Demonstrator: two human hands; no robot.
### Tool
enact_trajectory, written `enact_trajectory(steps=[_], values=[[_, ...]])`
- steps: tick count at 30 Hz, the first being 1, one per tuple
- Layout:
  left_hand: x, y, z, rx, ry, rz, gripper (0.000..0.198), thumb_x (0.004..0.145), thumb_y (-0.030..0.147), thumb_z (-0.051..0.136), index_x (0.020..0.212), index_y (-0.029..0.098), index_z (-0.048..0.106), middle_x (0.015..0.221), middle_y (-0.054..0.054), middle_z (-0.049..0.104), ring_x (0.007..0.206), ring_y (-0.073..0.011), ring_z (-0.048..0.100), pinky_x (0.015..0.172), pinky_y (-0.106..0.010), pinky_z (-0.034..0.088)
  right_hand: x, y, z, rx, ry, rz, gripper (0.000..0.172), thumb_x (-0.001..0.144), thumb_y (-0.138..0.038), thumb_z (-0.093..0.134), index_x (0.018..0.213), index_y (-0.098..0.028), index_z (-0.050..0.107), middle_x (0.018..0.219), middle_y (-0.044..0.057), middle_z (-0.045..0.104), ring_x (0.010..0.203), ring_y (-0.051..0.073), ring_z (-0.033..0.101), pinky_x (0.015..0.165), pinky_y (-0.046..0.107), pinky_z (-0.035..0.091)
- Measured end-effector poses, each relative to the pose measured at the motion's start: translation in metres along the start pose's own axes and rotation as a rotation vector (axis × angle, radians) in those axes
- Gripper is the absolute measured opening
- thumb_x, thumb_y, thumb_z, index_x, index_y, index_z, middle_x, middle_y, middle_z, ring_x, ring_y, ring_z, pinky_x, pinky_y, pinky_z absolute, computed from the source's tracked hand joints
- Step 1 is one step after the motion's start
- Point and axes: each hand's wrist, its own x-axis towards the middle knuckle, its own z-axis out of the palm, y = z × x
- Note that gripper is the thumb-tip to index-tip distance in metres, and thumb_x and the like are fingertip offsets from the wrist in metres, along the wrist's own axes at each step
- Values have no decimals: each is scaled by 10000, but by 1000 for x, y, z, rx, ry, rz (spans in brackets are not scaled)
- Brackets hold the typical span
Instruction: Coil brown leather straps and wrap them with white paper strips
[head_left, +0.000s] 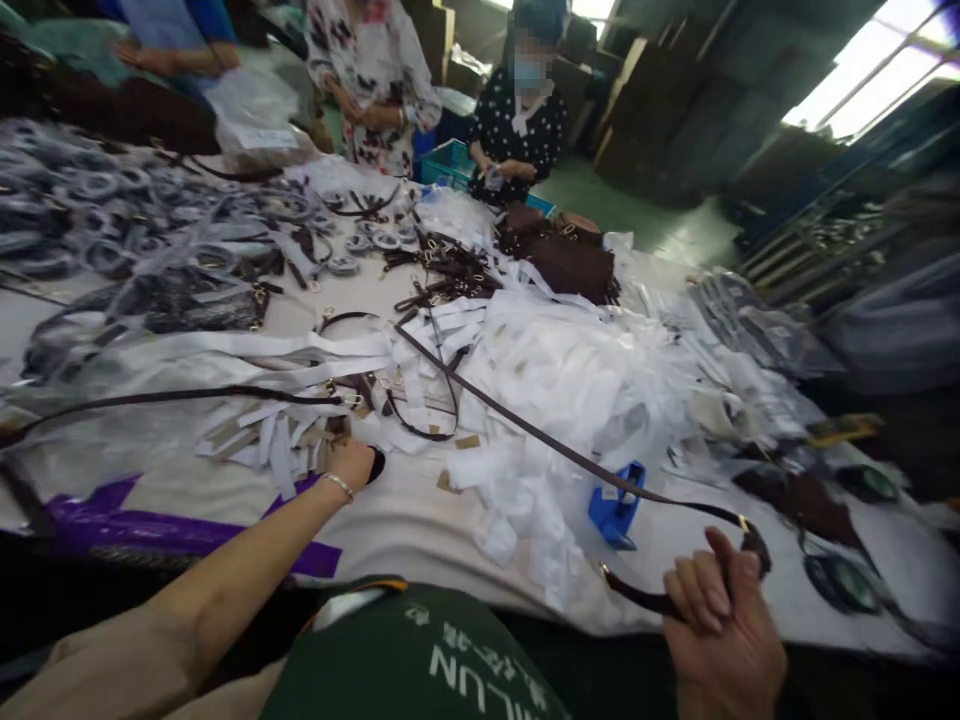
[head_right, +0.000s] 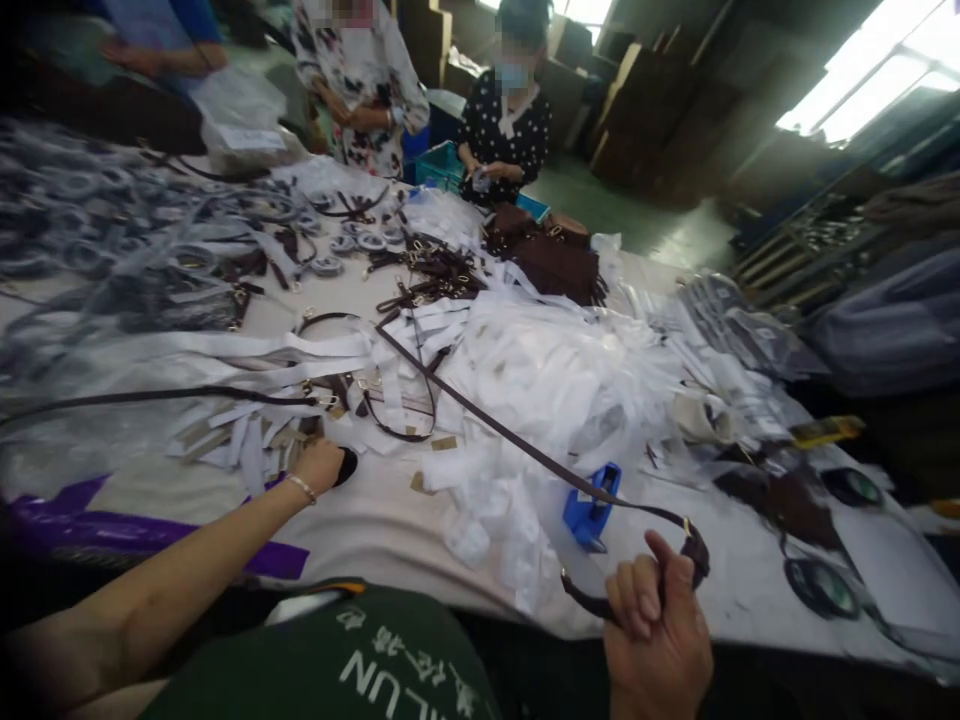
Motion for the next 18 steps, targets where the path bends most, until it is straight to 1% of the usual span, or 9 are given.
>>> enact_trajectory(steps=[2, 4, 6, 8, 9, 11, 15, 17, 18], values=[[3, 21, 5, -3, -48, 115, 219, 798, 70, 446, 781, 74, 664, 866, -198, 637, 975, -322, 569, 891, -462, 424, -6, -6, -10, -4, 25, -13, 253, 926, -360, 509, 993, -151, 634, 501, -99, 246, 403, 43, 118, 359, 164, 157], [-2, 55, 18, -41, -116, 266, 240, 848, 137, 450, 920, 95, 675, 974, -172, 646, 996, -279, 571, 916, -404, 422, -9, -8, -23, -29, 31, -6, 255, 921, -371, 513, 992, -158, 633, 499, -100, 243, 398, 40, 124, 360, 167, 149], [-11, 101, 39, -102, -202, 419, 234, 872, 203, 479, 980, 148, 679, 1000, -107, 667, 967, -218, 593, 892, -310, 440, -6, -11, -35, -74, 22, 9, 252, 911, -383, 526, 992, -169, 632, 501, -100, 250, 392, 35, 140, 363, 170, 138], [-22, 150, 65, -155, -289, 551, 205, 866, 235, 519, 966, 180, 690, 950, -59, 688, 901, -181, 616, 830, -254, 461, 4, -16, -46, -115, 4, 23, 254, 900, -393, 540, 991, -175, 633, 499, -102, 259, 384, 31, 147, 360, 174, 119], [-27, 175, 78, -174, -322, 608, 193, 859, 235, 535, 959, 185, 693, 933, -51, 691, 886, -177, 620, 814, -247, 466, 10, -22, -50, -131, -9, 28, 255, 897, -394, 544, 991, -175, 633, 494, -101, 267, 381, 30, 151, 358, 176, 111], [-34, 225, 103, -200, -367, 712, 181, 840, 213, 564, 970, 191, 689, 967, -49, 686, 914, -183, 619, 830, -252, 464, 25, -35, -57, -153, -37, 26, 249, 897, -382, 546, 995, -170, 634, 480, -98, 289, 376, 31, 167, 355, 180, 105], [-32, 319, 150, -225, -423, 865, 223, 830, 186, 590, 1040, 226, 655, 1164, -37, 625, 1035, -183, 590, 895, -253, 442, 53, -64, -72, -198, -80, -19, 250, 915, -351, 522, 1016, -149, 630, 452, -91, 325, 371, 37, 226, 364, 181, 158], [-24, 357, 172, -221, -429, 885, 273, 815, 187, 615, 1085, 228, 624, 1223, -50, 587, 1083, -207, 565, 910, -276, 436, 66, -70, -83, -210, -82, -45, 247, 921, -349, 513, 1015, -151, 626, 446, -90, 338, 373, 41, 249, 373, 181, 186], [-19, 370, 182, -214, -426, 875, 293, 794, 178, 637, 1084, 214, 615, 1221, -69, 581, 1093, -228, 555, 910, -295, 435, 72, -72, -89, -212, -76, -54, 243, 922, -350, 511, 1012, -154, 624, 449, -89, 346, 377, 42, 258, 375, 181, 193]])
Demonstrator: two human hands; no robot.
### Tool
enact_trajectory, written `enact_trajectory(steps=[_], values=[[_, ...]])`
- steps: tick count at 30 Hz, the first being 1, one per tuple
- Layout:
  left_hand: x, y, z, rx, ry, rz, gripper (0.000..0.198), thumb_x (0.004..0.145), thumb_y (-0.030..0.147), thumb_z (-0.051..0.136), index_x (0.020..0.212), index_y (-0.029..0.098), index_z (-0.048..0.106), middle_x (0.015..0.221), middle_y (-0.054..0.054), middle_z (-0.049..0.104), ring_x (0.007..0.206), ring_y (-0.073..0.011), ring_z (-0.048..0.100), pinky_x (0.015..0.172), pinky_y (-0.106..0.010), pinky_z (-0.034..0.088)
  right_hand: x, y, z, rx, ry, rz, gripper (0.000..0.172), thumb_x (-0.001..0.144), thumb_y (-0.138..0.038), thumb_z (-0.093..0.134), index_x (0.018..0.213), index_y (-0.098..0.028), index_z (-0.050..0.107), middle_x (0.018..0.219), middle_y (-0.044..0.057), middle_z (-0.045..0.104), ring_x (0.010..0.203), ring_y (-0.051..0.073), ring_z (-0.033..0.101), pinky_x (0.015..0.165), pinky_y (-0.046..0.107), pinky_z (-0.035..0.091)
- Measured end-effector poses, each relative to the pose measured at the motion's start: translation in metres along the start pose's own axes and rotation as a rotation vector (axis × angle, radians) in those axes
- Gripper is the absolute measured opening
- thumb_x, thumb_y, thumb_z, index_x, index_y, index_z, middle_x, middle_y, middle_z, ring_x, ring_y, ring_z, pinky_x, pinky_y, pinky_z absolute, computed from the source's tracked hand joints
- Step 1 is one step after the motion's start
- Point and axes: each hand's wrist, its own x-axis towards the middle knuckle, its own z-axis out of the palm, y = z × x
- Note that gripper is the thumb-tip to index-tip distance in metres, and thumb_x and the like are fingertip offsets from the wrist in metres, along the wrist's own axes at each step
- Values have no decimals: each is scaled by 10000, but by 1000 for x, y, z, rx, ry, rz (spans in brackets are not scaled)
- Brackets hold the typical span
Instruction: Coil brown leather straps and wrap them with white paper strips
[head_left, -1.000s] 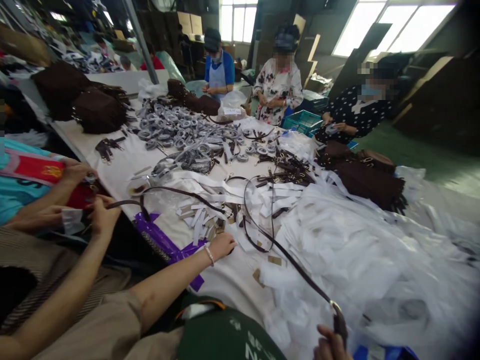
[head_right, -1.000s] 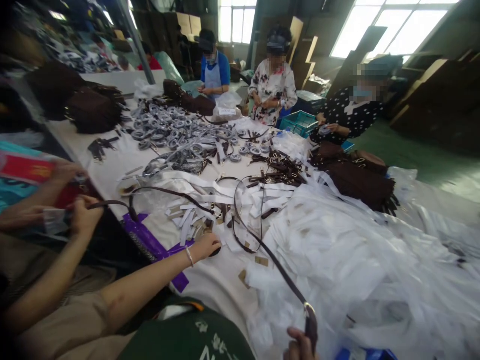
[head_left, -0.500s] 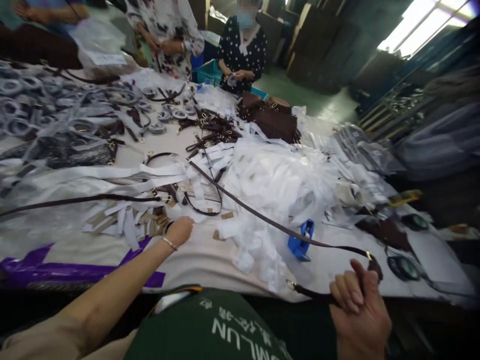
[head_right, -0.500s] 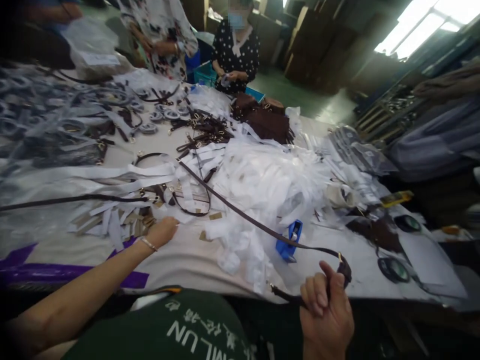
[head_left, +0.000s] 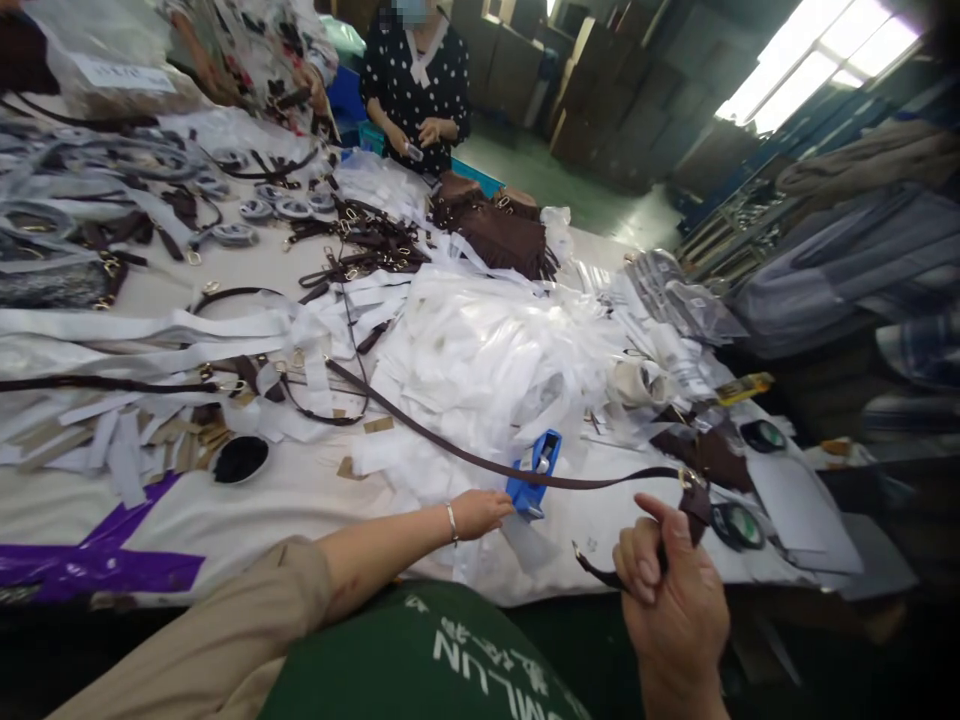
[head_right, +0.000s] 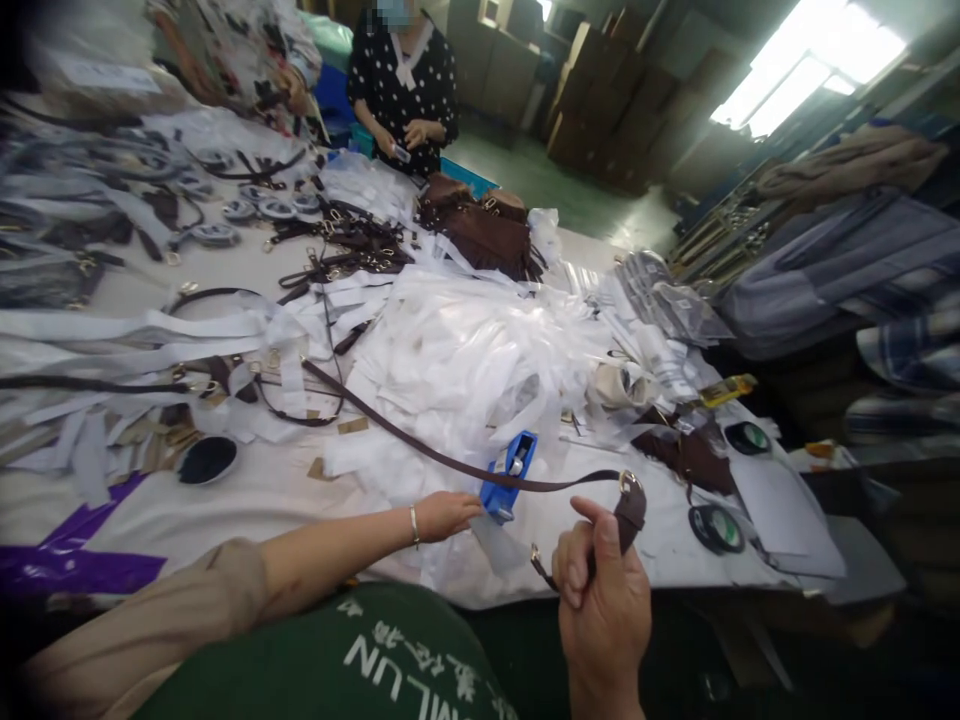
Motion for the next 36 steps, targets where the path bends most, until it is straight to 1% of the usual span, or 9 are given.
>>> enact_trajectory(steps=[4, 8, 12, 15, 19, 24, 27, 31, 36], values=[[22, -18, 10, 2, 25, -136, 100, 779, 117, 617, 872, 152, 616, 1010, -108, 627, 982, -258, 584, 850, -330, 454, 19, 12, -28, -23, 16, 40, 224, 905, -350, 544, 1003, -163, 616, 469, -92, 360, 382, 38, 261, 363, 177, 177], [-20, -38, -9, -41, 120, -293, 108, 859, 153, 511, 784, 175, 585, 913, -57, 634, 873, -192, 605, 807, -280, 464, 34, 20, -41, -48, -37, 118, 234, 888, -354, 567, 1015, -163, 613, 476, -97, 357, 384, 34, 265, 365, 171, 176], [-69, -23, -40, -103, 312, -397, 118, 898, 206, 467, 888, 190, 583, 1108, -38, 618, 899, -147, 610, 853, -255, 459, 48, 25, -31, -55, -156, 156, 279, 871, -383, 583, 1034, -160, 619, 489, -89, 390, 389, 36, 284, 382, 175, 204], [-92, -4, -58, -166, 501, -483, 178, 926, 240, 406, 888, 169, 565, 1155, -57, 602, 783, -103, 618, 812, -242, 486, 59, 36, -13, -147, -299, 204, 371, 797, -423, 660, 1062, -164, 627, 551, -62, 482, 388, 36, 298, 376, 192, 217], [-121, 16, -75, -277, 740, -587, 292, 946, 343, 337, 862, 147, 536, 958, -73, 640, 570, -84, 567, 555, -221, 494, 67, 63, 22, -354, -517, 304, 527, 697, -468, 721, 1129, -181, 627, 586, -27, 578, 371, 53, 293, 342, 209, 202], [-161, 42, -93, -476, 948, -570, 277, 911, 408, 440, 904, 151, 543, 734, -14, 603, 522, -88, 518, 485, -202, 446, 48, 100, 77, -459, -761, 274, 597, 593, -477, 764, 1104, -191, 650, 939, 88, 706, 423, 92, 438, 332, 228, 282], [-186, 52, -102, -431, 975, -546, 222, 879, 380, 511, 873, 166, 573, 784, -21, 604, 635, -109, 556, 556, -209, 455, 23, 119, 107, -454, -804, 238, 516, 580, -485, 765, 971, -158, 684, 756, 69, 696, 432, 117, 471, 341, 229, 293], [-218, 48, -117, -403, 927, -496, 175, 845, 324, 559, 926, 180, 618, 898, -39, 620, 773, -133, 572, 639, -218, 455, -7, 133, 139, -471, -806, 292, 383, 625, -510, 733, 764, -168, 631, 462, -46, 503, 362, 91, 365, 344, 228, 267], [-241, 25, -130, -563, 922, -394, 170, 810, 309, 607, 903, 167, 626, 982, -56, 636, 799, -136, 576, 672, -231, 451, -33, 142, 172, -518, -835, 338, 444, 679, -549, 693, 873, -154, 629, 400, -86, 410, 335, 79, 321, 339, 208, 230]])
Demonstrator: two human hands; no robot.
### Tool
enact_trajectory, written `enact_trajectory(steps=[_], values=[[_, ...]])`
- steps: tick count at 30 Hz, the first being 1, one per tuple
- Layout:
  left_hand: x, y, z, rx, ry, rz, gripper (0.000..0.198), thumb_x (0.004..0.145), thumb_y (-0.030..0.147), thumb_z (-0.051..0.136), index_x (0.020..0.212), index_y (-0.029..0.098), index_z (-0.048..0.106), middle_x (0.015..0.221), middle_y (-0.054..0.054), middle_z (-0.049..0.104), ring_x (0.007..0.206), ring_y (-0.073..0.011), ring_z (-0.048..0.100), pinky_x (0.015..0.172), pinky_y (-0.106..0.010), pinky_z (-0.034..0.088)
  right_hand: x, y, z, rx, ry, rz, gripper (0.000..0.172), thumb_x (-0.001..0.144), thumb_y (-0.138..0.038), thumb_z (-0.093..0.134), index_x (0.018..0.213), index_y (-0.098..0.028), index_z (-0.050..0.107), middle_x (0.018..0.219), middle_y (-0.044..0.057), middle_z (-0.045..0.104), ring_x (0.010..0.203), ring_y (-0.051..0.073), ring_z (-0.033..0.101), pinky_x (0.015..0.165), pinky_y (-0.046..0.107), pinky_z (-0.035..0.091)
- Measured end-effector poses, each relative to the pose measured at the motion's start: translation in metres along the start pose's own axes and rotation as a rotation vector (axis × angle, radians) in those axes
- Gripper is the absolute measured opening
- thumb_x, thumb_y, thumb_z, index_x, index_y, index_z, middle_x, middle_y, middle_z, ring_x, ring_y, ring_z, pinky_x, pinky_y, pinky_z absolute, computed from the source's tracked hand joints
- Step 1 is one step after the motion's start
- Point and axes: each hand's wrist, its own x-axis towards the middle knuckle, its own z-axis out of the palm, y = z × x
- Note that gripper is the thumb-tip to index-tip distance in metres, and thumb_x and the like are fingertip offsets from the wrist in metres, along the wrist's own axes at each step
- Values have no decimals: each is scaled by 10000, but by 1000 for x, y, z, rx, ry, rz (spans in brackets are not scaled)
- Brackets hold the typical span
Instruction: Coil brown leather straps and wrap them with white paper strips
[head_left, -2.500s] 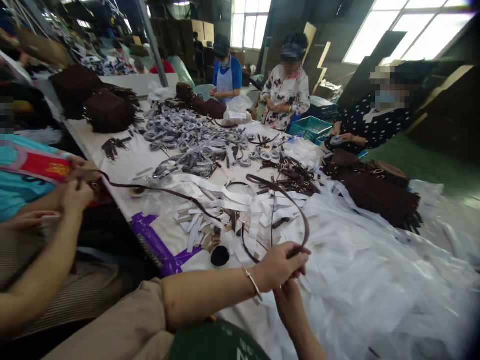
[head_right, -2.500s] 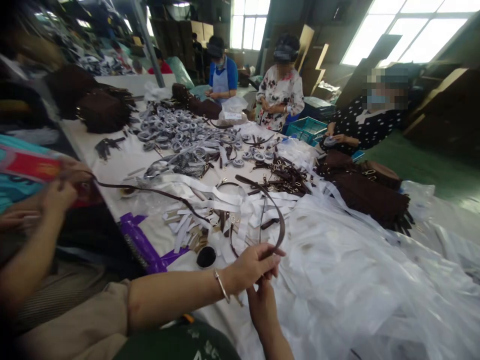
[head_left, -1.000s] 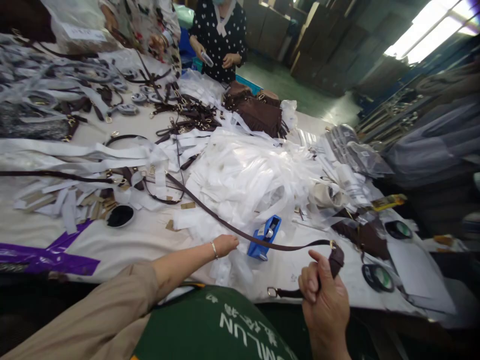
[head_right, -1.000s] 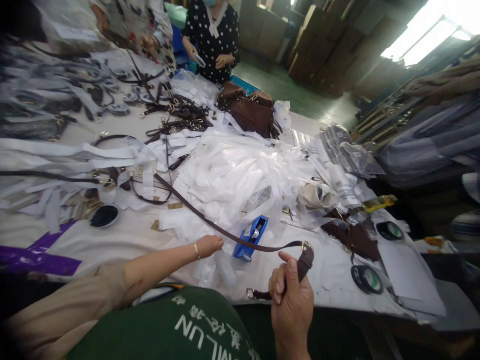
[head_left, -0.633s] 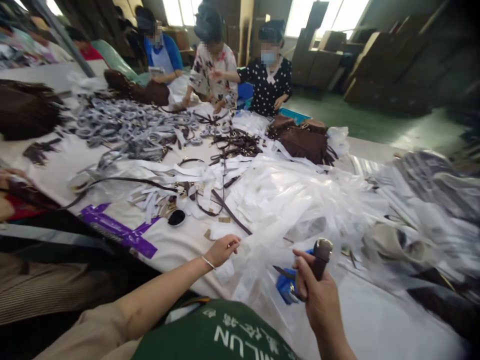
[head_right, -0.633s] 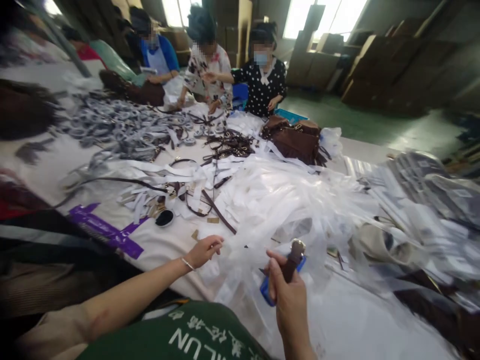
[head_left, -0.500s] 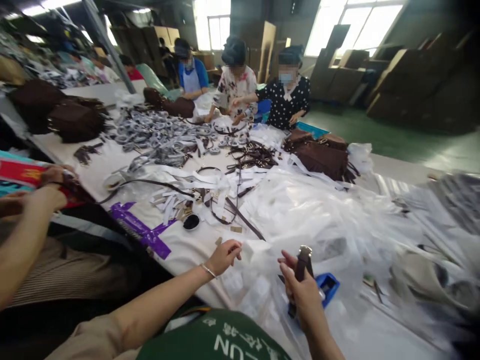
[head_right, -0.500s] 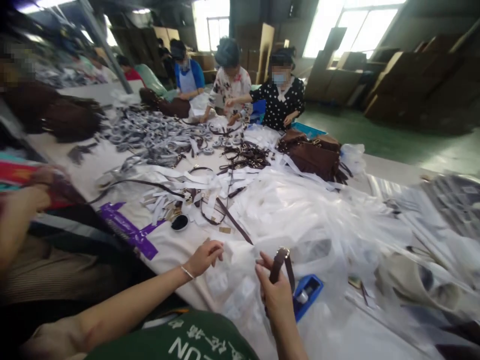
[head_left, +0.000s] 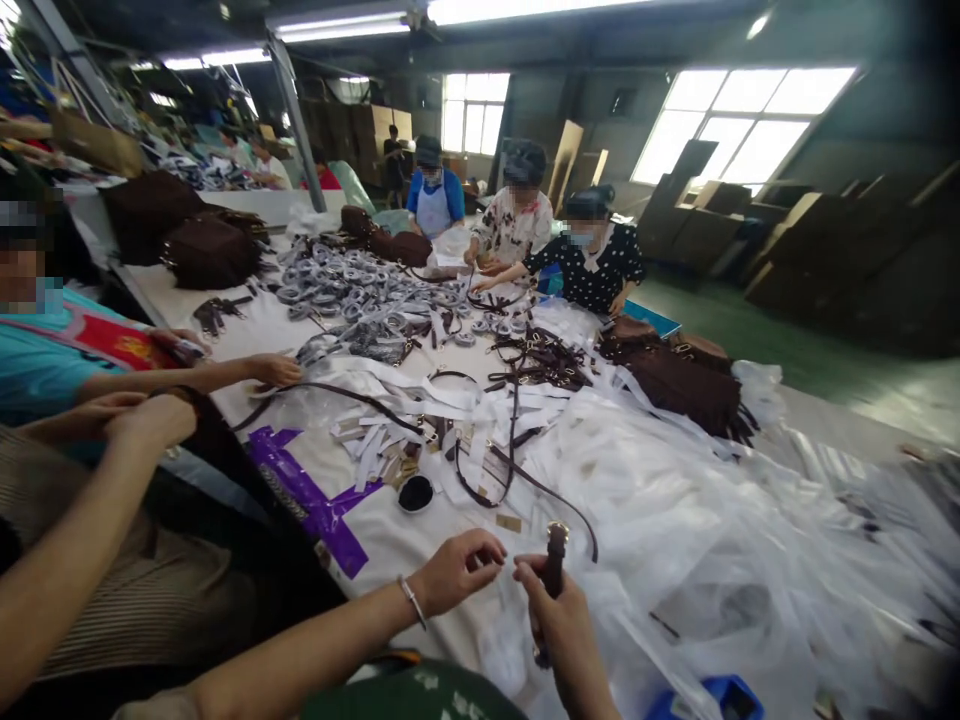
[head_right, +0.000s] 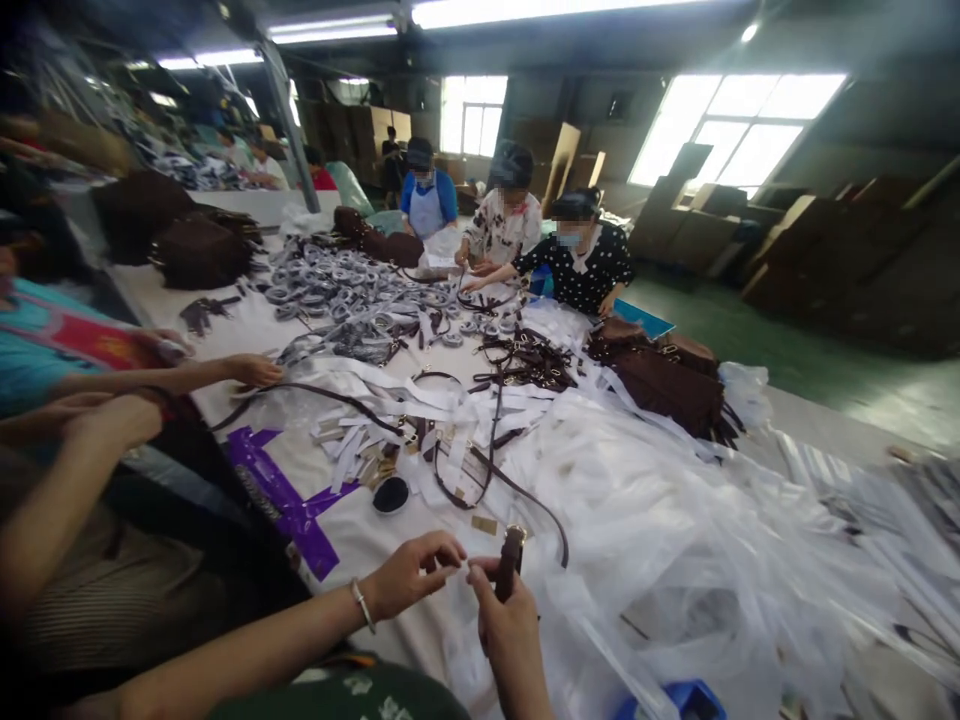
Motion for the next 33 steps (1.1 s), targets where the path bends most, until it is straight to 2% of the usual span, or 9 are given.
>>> enact_trajectory(steps=[3, 6, 10, 13, 17, 21, 25, 29, 33], values=[[11, -11, -2, -226, -110, 32, 275, 785, 359, 651, 969, 162, 598, 967, -70, 652, 815, -151, 606, 736, -268, 478, 8, 3, 22, 88, 49, 22, 505, 698, -579, 669, 933, -135, 627, 401, -75, 446, 299, 62, 300, 318, 189, 171], [27, -22, -3, -309, -151, -5, 275, 824, 354, 586, 1003, 146, 568, 952, -87, 662, 825, -166, 638, 741, -290, 504, 14, 0, 24, 278, 193, -31, 490, 703, -544, 692, 971, -140, 617, 495, -60, 507, 337, 33, 296, 324, 162, 159], [49, -44, -13, 162, -124, -18, 207, 834, 215, 473, 965, 123, 604, 834, -61, 656, 705, -144, 613, 658, -262, 500, 9, -27, -18, 432, 407, -156, 390, 712, -445, 731, 979, -178, 635, 673, -42, 559, 393, 7, 267, 315, 136, 157], [62, -66, -6, 258, -251, 42, 192, 779, 162, 528, 934, 145, 640, 882, -52, 650, 772, -153, 596, 731, -266, 489, -5, -42, -62, 436, 552, -214, 371, 697, -422, 748, 957, -174, 656, 783, -17, 576, 419, 3, 297, 302, 130, 171], [74, -86, 34, 314, -425, 139, 196, 752, 130, 590, 930, 175, 659, 946, -54, 650, 922, -187, 577, 888, -311, 451, -21, -40, -105, 432, 706, -236, 369, 699, -416, 744, 964, -175, 658, 824, -15, 568, 424, 2, 305, 293, 129, 191], [98, -89, 67, 413, -405, 147, 208, 787, 86, 538, 962, 135, 639, 994, -107, 637, 990, -228, 556, 943, -384, 426, -35, -30, -124, 513, 765, -224, 327, 703, -382, 754, 941, -182, 654, 818, -19, 564, 424, -7, 292, 297, 115, 200], [135, -81, 97, 484, -402, 148, 229, 840, 117, 507, 1043, 139, 611, 1072, -107, 616, 1031, -212, 550, 975, -356, 407, -47, -27, -130, 607, 726, -193, 293, 737, -354, 736, 963, -186, 655, 828, -22, 540, 430, -16, 268, 301, 96, 191], [166, -66, 159, 496, -496, 132, 346, 854, 259, 572, 1194, 201, 551, 1213, -79, 571, 968, -184, 600, 916, -313, 446, -55, -28, -135, 614, 718, -166, 261, 760, -363, 716, 946, -190, 657, 825, -25, 535, 421, -20, 246, 302, 102, 176], [184, -60, 214, 518, -540, 12, 499, 667, 247, 764, 1120, 122, 595, 1145, -172, 607, 978, -310, 615, 835, -391, 470, -58, -26, -147, 552, 705, -153, 267, 776, -354, 706, 985, -198, 648, 802, -29, 539, 419, -18, 254, 317, 114, 173]])
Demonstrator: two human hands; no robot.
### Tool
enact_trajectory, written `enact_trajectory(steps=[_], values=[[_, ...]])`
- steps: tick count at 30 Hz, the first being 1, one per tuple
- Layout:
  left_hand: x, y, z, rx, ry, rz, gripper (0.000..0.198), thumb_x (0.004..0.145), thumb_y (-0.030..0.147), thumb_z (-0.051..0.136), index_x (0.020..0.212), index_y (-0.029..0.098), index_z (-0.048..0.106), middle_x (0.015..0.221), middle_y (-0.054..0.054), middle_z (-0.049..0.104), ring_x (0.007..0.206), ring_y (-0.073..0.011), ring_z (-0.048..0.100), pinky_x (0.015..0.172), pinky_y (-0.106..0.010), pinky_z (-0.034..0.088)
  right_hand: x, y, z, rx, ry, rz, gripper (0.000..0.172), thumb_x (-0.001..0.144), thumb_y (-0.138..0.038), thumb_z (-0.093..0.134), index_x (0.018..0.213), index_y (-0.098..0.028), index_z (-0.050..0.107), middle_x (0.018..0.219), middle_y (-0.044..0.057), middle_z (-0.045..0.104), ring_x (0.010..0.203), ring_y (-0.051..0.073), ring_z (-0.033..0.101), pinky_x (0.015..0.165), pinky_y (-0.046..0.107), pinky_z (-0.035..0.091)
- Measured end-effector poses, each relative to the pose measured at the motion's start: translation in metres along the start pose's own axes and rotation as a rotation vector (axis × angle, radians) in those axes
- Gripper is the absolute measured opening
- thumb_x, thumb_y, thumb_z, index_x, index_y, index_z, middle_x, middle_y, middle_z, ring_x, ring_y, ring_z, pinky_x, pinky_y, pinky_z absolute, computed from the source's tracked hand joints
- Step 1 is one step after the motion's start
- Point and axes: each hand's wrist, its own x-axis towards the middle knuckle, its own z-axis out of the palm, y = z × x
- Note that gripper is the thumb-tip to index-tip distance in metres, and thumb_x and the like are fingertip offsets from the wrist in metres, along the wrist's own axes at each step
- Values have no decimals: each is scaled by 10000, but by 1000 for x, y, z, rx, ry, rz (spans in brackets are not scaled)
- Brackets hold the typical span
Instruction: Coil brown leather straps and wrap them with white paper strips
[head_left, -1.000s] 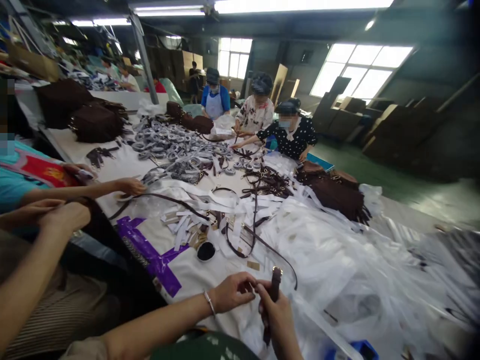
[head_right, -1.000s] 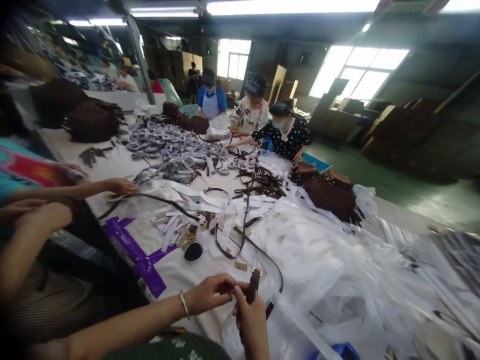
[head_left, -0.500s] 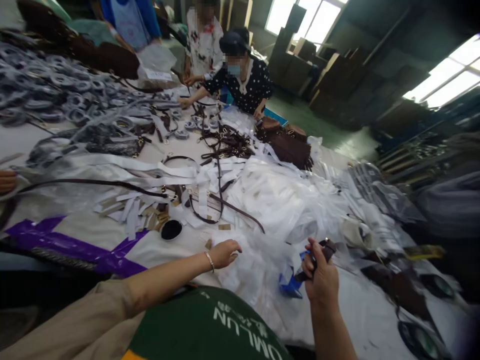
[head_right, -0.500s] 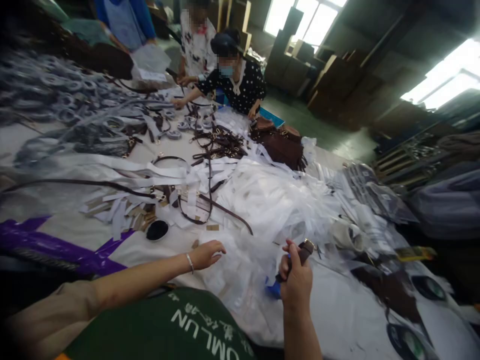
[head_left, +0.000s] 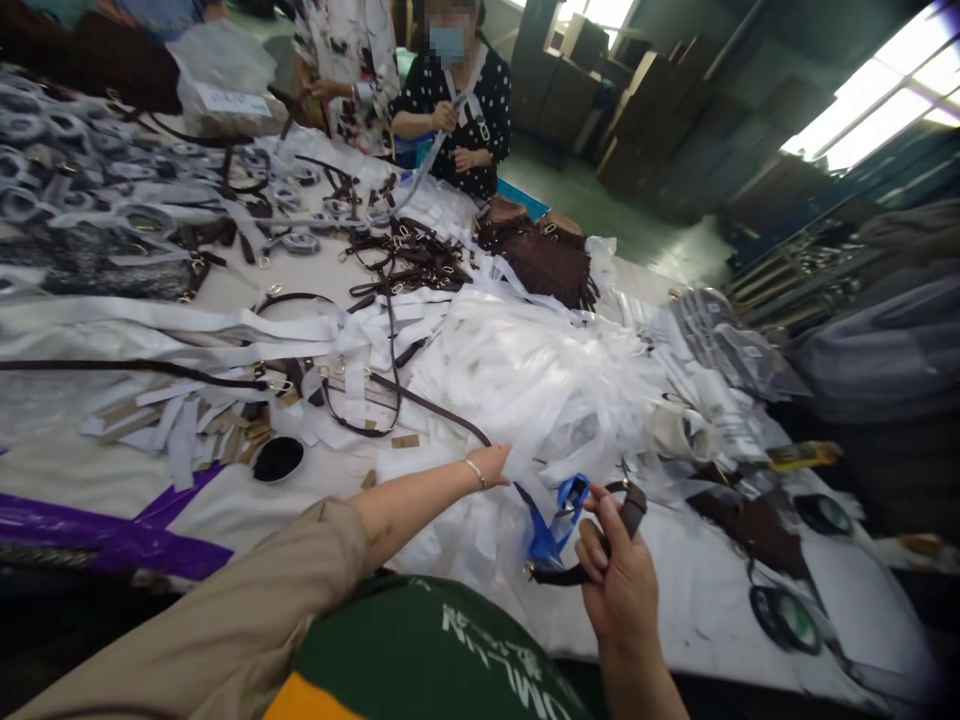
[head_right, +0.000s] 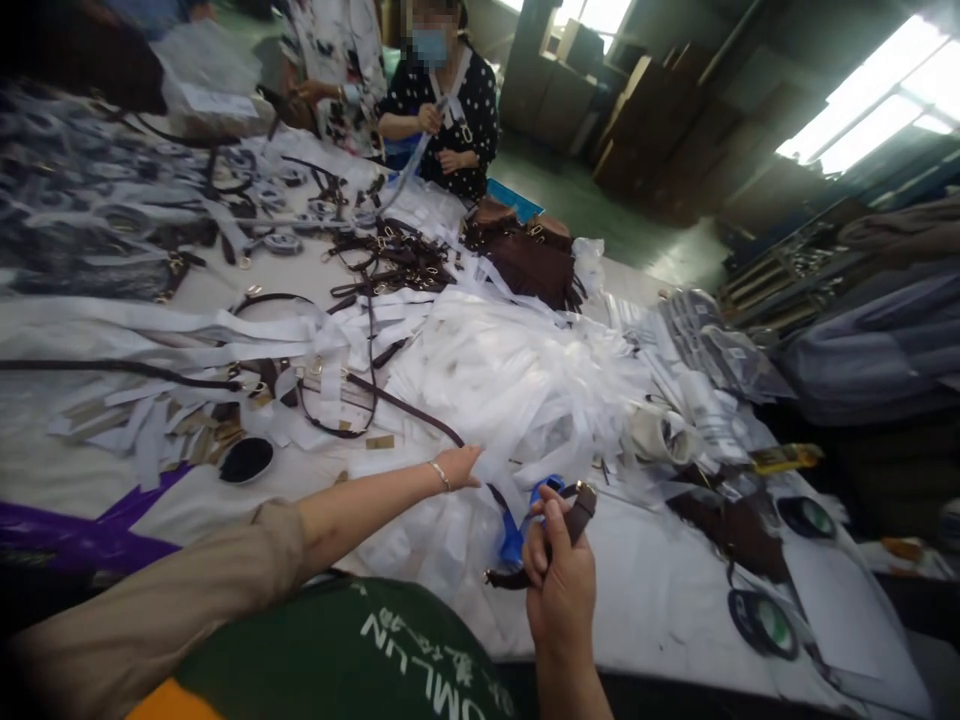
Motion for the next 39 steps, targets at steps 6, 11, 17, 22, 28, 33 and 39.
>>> enact_trajectory(steps=[6, 11, 17, 22, 28, 33, 39], values=[[-20, -26, -8, -171, 13, -123, 249, 858, 319, 545, 703, 134, 604, 739, -99, 674, 740, -215, 648, 672, -291, 473, 20, 13, -15, -103, -59, 72, 337, 758, -367, 720, 1038, -200, 636, 728, -29, 551, 404, -5, 221, 321, 143, 143], [-82, -41, -43, -441, 124, -192, 484, 937, 504, 303, 927, 111, 586, 675, -68, 673, 425, -108, 542, 440, -206, 402, 35, 45, 5, -216, -220, 187, 473, 700, -462, 738, 1067, -188, 621, 716, -6, 595, 384, 13, 232, 309, 166, 141], [-146, -37, -68, -656, 385, -147, 510, 868, 571, 441, 937, 94, 609, 622, -45, 641, 419, -75, 484, 424, -181, 366, 31, 81, 70, -407, -473, 237, 624, 704, -503, 718, 1193, -159, 536, 468, -97, 422, 373, 49, 249, 331, 170, 200], [-200, -33, -72, -907, 331, -90, 407, 779, 533, 613, 791, 126, 599, 509, 19, 567, 419, -74, 473, 428, -176, 372, 4, 97, 108, -460, -607, 275, 452, 671, -519, 734, 873, -183, 508, 397, -127, 361, 333, 50, 254, 320, 172, 176], [-274, -35, -106, -910, 316, -132, 368, 780, 485, 648, 880, 137, 585, 519, 47, 544, 406, -74, 479, 406, -171, 344, -43, 108, 140, -539, -555, 208, 433, 630, -549, 740, 706, -168, 551, 384, -101, 360, 332, 58, 270, 325, 201, 185], [-294, -42, -141, -889, 449, -90, 365, 802, 482, 626, 777, 121, 584, 508, 29, 542, 383, -51, 423, 383, -163, 291, -71, 120, 168, -618, -554, 117, 440, 639, -557, 725, 745, -144, 613, 385, -70, 421, 336, 83, 322, 336, 222, 241], [-280, -71, -167, -1290, 796, -202, 451, 672, 522, 714, 829, 147, 519, 516, 57, 534, 338, -42, 384, 312, -145, 226, -59, 135, 168, -646, -502, 119, 438, 646, -561, 710, 781, -152, 630, 339, -76, 415, 291, 105, 353, 315, 221, 261]])
